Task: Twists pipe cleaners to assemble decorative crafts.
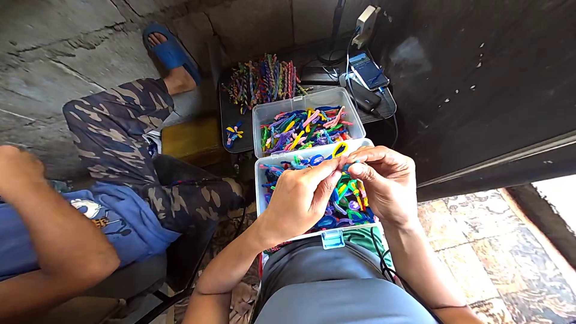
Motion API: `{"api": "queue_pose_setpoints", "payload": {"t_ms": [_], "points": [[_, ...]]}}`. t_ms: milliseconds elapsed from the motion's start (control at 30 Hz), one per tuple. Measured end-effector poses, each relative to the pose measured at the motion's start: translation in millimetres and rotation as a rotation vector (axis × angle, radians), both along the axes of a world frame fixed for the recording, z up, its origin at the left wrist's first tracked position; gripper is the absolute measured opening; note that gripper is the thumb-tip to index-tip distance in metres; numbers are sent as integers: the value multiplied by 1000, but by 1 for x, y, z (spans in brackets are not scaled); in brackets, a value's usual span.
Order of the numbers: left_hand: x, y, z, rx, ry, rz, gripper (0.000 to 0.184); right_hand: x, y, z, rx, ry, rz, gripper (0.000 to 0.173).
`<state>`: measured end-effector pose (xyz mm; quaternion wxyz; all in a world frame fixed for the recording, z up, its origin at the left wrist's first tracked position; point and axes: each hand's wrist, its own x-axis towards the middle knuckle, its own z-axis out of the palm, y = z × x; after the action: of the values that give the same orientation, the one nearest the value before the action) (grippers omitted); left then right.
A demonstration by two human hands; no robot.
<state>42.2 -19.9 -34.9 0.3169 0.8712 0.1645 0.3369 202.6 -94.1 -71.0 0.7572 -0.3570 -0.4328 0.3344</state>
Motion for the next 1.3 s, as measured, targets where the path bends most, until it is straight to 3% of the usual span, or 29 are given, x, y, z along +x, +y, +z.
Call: {"api": "queue_pose_setpoints", "payload": {"t_ms": [167,467,633,833,1300], "points": [[-2,1,3,21,13,-19,23,0,0,0,31,-178,-58,8],[-8,14,12,-40,55,-219,26,1,-3,4,48,-308,-81,9],[-8,12,11,98,83,-126,25,-3,-6,5,8,-398,-105,11],[-8,8,8,364,92,20,27,-3,-7,5,-65,-290,-34,11],[-11,6,9,537,98,104,24,-5,-7,5,-64,-328,-64,8]]}}
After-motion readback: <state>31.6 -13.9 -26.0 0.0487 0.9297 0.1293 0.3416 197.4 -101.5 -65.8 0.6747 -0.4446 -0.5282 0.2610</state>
